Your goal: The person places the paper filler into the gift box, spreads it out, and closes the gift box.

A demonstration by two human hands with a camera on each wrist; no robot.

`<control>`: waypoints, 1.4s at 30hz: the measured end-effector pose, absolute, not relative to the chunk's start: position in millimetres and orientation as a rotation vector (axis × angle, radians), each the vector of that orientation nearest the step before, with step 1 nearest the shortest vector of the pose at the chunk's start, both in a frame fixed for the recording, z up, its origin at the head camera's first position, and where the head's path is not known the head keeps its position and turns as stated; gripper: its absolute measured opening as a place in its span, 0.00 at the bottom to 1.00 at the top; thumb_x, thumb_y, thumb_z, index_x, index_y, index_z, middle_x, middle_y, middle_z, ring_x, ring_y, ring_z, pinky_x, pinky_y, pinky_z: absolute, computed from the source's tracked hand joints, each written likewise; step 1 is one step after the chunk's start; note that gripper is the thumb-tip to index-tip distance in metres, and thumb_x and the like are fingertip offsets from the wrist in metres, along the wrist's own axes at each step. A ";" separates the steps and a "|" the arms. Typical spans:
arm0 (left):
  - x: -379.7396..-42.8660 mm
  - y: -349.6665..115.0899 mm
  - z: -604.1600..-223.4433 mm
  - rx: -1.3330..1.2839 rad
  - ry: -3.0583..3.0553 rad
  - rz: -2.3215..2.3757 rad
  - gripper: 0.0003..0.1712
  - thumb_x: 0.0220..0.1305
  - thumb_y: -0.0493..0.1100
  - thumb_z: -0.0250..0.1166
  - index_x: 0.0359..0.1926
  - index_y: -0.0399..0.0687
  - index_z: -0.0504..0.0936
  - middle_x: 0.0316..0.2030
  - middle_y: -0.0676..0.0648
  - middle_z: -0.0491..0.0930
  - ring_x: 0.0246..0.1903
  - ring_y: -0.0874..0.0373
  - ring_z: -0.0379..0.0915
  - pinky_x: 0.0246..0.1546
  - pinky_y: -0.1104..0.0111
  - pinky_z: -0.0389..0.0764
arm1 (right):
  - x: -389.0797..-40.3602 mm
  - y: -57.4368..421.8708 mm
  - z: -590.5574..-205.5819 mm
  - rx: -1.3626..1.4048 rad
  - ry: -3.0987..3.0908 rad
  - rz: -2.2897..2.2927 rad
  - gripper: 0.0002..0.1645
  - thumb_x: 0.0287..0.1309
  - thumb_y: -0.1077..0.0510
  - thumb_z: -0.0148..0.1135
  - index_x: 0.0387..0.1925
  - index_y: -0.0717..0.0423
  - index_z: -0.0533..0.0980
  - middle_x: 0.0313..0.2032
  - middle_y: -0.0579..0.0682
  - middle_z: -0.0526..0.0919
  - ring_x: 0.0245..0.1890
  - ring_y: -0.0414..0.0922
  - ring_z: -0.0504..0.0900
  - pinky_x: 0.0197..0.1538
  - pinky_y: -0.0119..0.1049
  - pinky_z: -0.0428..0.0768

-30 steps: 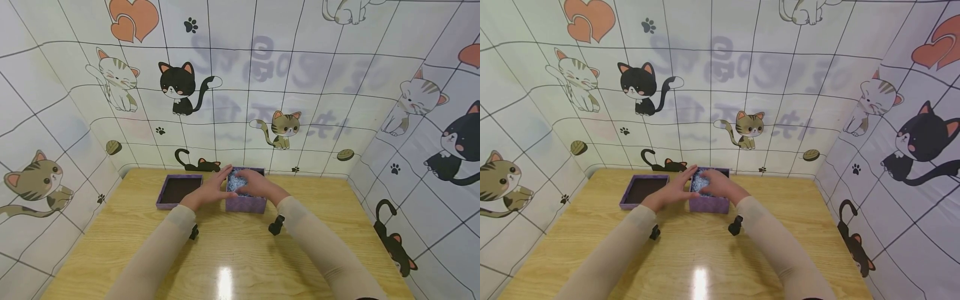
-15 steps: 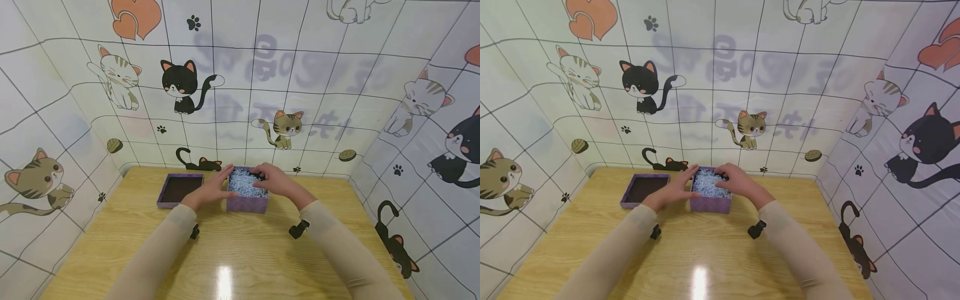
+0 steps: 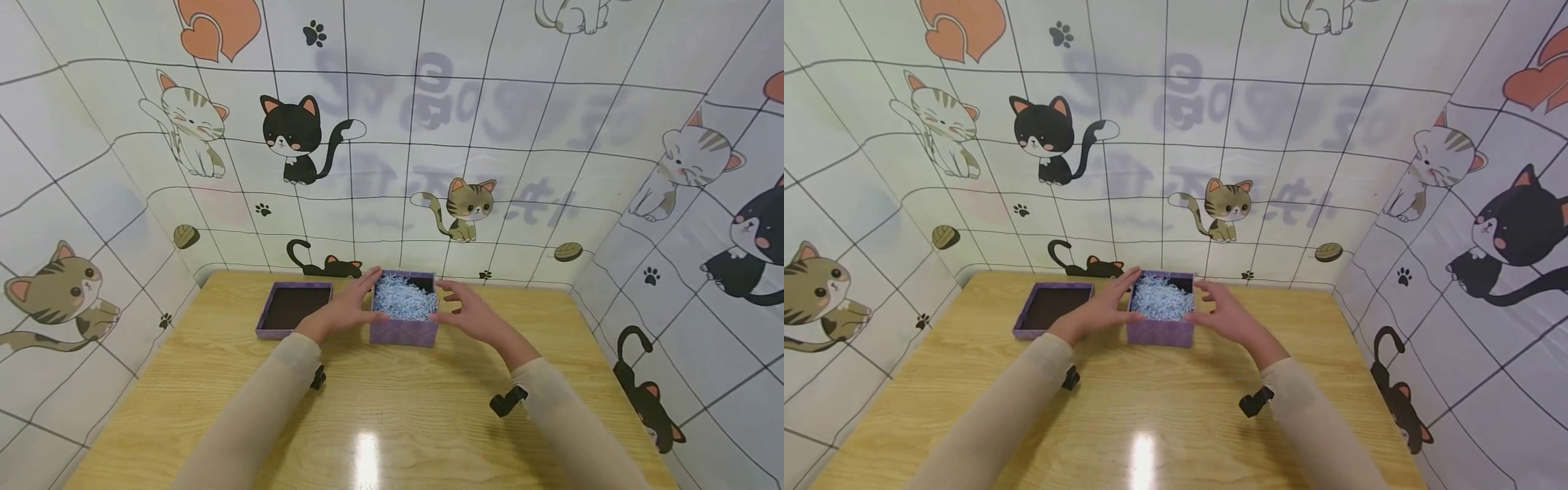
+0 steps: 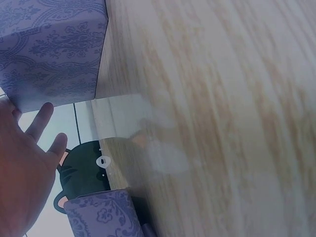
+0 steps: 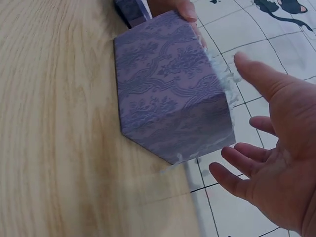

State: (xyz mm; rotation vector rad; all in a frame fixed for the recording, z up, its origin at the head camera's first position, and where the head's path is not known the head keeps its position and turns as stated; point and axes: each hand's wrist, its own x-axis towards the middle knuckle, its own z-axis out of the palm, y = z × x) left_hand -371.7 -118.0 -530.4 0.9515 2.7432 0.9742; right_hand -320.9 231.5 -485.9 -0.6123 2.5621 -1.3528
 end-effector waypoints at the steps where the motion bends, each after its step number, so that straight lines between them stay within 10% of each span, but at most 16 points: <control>1: -371.7 -117.8 -530.8 0.953 2.747 0.970 0.69 0.69 0.78 0.68 0.92 0.55 0.42 0.91 0.48 0.39 0.88 0.39 0.37 0.81 0.31 0.44 | -320.8 232.2 -489.4 -0.607 2.543 -1.377 0.56 0.72 0.44 0.77 0.88 0.53 0.57 0.84 0.60 0.59 0.79 0.68 0.65 0.72 0.67 0.74; 25: -369.6 -118.8 -528.7 0.933 2.726 1.007 0.68 0.69 0.77 0.69 0.92 0.57 0.42 0.91 0.54 0.36 0.88 0.42 0.35 0.82 0.32 0.45 | -320.9 223.8 -497.9 -0.582 2.533 -1.460 0.35 0.71 0.51 0.78 0.73 0.57 0.77 0.69 0.61 0.75 0.63 0.61 0.81 0.62 0.57 0.84; 33: -370.9 -119.8 -529.3 0.934 2.714 1.013 0.70 0.68 0.79 0.68 0.92 0.57 0.41 0.91 0.54 0.36 0.88 0.43 0.34 0.82 0.32 0.43 | -325.2 228.5 -497.3 -0.602 2.534 -1.469 0.20 0.72 0.56 0.77 0.61 0.56 0.85 0.50 0.54 0.86 0.48 0.50 0.84 0.52 0.47 0.85; 42: -370.8 -119.4 -529.5 0.934 2.715 1.007 0.70 0.67 0.79 0.68 0.92 0.58 0.41 0.91 0.55 0.35 0.88 0.42 0.33 0.82 0.32 0.42 | -328.3 231.7 -495.6 -0.557 2.472 -1.500 0.09 0.75 0.58 0.72 0.52 0.56 0.89 0.40 0.52 0.89 0.47 0.67 0.85 0.53 0.65 0.84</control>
